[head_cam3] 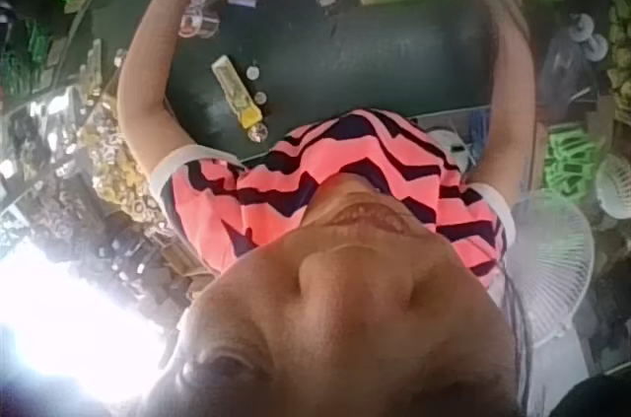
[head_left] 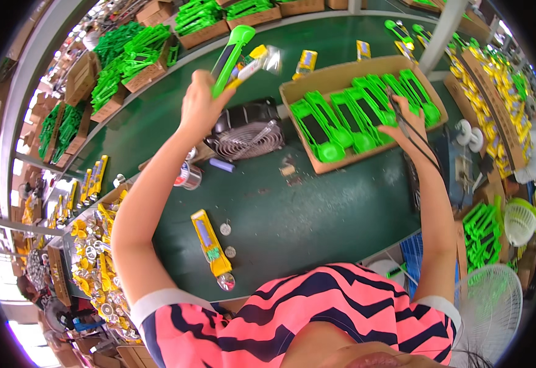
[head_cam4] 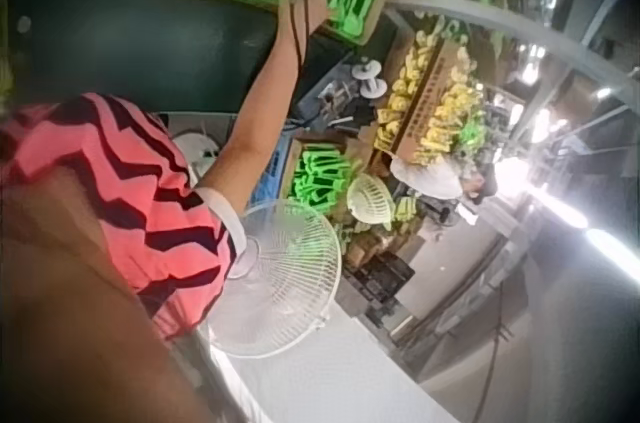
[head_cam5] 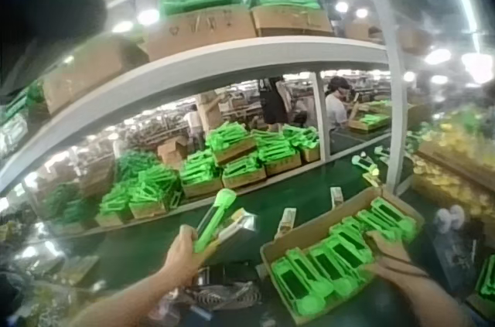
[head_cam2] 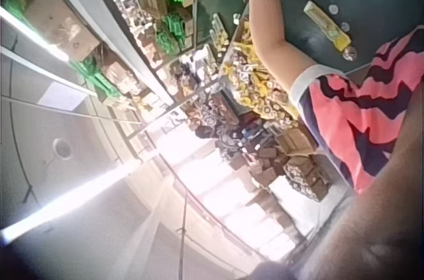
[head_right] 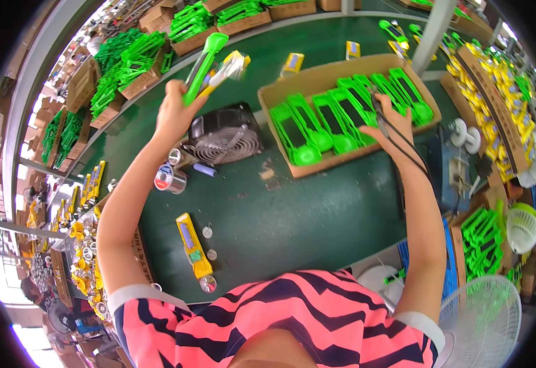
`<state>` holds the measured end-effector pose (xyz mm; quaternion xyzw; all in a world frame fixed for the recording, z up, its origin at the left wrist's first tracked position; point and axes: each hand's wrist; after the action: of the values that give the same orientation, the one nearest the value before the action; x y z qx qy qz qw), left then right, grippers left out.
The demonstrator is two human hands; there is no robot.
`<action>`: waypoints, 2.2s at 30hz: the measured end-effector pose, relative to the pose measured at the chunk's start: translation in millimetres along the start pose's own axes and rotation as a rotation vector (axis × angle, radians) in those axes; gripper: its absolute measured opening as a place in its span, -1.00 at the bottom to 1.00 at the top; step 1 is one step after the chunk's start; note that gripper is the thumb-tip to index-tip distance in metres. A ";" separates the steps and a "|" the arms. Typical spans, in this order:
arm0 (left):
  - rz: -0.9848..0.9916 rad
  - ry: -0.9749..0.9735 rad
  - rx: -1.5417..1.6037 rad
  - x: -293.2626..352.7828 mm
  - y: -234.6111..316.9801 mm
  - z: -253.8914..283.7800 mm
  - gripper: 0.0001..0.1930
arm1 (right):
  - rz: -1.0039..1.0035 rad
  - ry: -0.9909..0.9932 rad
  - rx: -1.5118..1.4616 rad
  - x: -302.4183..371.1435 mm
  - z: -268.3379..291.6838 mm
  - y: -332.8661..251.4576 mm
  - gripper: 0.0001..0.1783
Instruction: The person solders internal electronic components into flashlight housings with a soldering iron and solder wire.
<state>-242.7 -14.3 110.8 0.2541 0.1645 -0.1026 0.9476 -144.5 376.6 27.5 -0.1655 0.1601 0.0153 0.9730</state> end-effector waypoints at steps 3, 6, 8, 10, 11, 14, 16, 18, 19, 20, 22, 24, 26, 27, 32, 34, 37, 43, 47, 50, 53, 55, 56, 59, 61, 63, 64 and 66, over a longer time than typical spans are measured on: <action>0.193 0.054 -0.156 -75.1 -85.9 -65.5 -0.44 | 0.008 -0.058 0.015 -12.5 -7.1 -18.2 -0.19; 0.362 -0.001 -0.149 -97.8 -129.3 -121.3 -0.32 | -0.034 -0.124 0.036 -13.5 4.4 -27.1 -0.17; 0.494 -0.316 -0.333 -92.2 -139.1 -129.5 -0.27 | -0.038 -0.147 0.050 -17.7 9.4 -28.6 -0.16; 0.399 -0.365 -0.300 -87.0 -145.9 -101.3 -0.27 | -0.015 -0.160 0.056 -17.0 9.8 -29.0 -0.14; 0.304 -0.406 -0.270 -81.6 -149.2 -77.1 -0.27 | -0.002 -0.157 0.003 -13.5 4.1 -25.9 -0.14; 0.006 -0.221 -0.827 -41.5 -107.2 -0.5 -0.66 | -0.049 -0.204 -0.001 -16.2 5.0 -27.5 -0.20; -0.094 -0.190 -1.036 5.1 -102.0 54.2 -0.89 | -0.018 -0.224 -0.012 -16.1 1.4 -34.2 -0.26; -0.038 -0.390 -1.075 62.6 -84.7 97.7 -0.95 | -0.073 -0.202 0.005 -12.1 -5.8 -35.0 -0.36; -0.036 -0.542 -1.025 90.7 -72.7 109.4 -0.90 | -0.033 -0.145 -0.033 -9.5 -10.4 -32.3 -0.40; -0.030 -0.699 -0.968 119.1 -59.7 115.8 -0.81 | -0.046 -0.115 -0.058 -9.1 -12.3 -28.4 -0.39; -0.120 -0.779 -0.851 176.7 -54.0 108.7 -0.57 | -0.077 -0.096 -0.099 -10.0 -19.9 -24.6 -0.37; -0.380 -0.717 -0.929 218.7 -53.3 92.6 -0.39 | -0.112 -0.038 -0.134 -14.4 -15.4 -25.7 -0.36; -0.558 -0.568 -0.779 244.6 -66.7 69.1 -0.48 | -0.012 0.123 -0.177 -18.0 -23.3 -15.0 -0.39; -0.554 -0.581 -0.768 240.2 -69.7 60.5 -0.48 | 0.093 0.231 -0.182 -23.6 -29.5 0.9 -0.42; -0.710 -0.538 -0.693 224.8 -64.5 33.7 -0.70 | 0.121 0.398 -0.515 -17.1 -12.0 17.2 -0.74; -0.627 -0.600 -0.574 224.7 -34.0 25.6 -0.66 | 0.028 0.406 -0.826 0.4 3.9 -1.1 -0.73; -0.510 -0.676 -0.458 247.0 2.0 0.1 -0.54 | 0.198 0.400 -0.452 55.1 34.1 -60.4 -0.72; -0.390 -0.716 -0.316 261.0 54.4 -23.4 -0.50 | -0.011 0.069 -0.484 195.4 -16.1 -73.8 -0.70; 0.061 -0.607 0.313 253.7 58.2 -44.9 -0.53 | -0.025 0.093 -0.513 220.9 -49.3 -76.1 -0.69; 0.284 -0.584 0.610 257.2 68.3 -65.0 -0.64 | 0.003 0.140 -0.316 223.1 -47.1 -85.7 -0.66; 0.369 -0.441 0.917 261.5 67.9 -69.5 -0.77 | -0.049 0.150 -0.369 221.1 -49.2 -87.4 -0.64; 0.405 -0.335 1.098 267.3 65.0 -63.6 -0.80 | -0.123 0.092 -0.464 215.3 -46.6 -96.2 -0.64; 0.428 -0.259 1.178 269.4 62.9 -59.4 -0.84 | -0.095 0.026 -0.553 211.2 -45.3 -101.9 -0.64; 0.472 -0.159 1.205 271.7 52.2 -48.2 -0.86 | 0.057 -0.026 -0.759 206.0 -53.2 -110.2 -0.67; 0.089 -0.076 0.452 266.3 42.2 -40.6 -0.87 | 0.213 -0.335 -0.622 199.6 -47.3 -117.3 -0.71; -0.113 0.017 0.181 258.2 31.3 -40.1 -0.89 | 0.514 -0.001 -0.610 193.7 -54.1 -119.2 -0.70; -0.186 -0.058 0.065 255.6 27.4 -39.4 -0.91 | 0.621 0.070 -0.547 191.4 -52.4 -118.1 -0.67; -0.221 -0.216 -0.049 252.8 23.2 -40.4 -0.96 | 0.732 0.141 -0.486 187.8 -45.9 -120.0 -0.64</action>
<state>-12.9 -1.8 -3.8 0.1989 0.0912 -0.2291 0.9485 29.5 243.9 -35.0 -0.3223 0.2659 0.3848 0.8230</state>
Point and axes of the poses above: each hand's wrist, its own x-axis away from the middle knuckle, its own z-axis out of the back of the hand, y = z × x, and after that the axes turned 5 degrees about z, right-handed
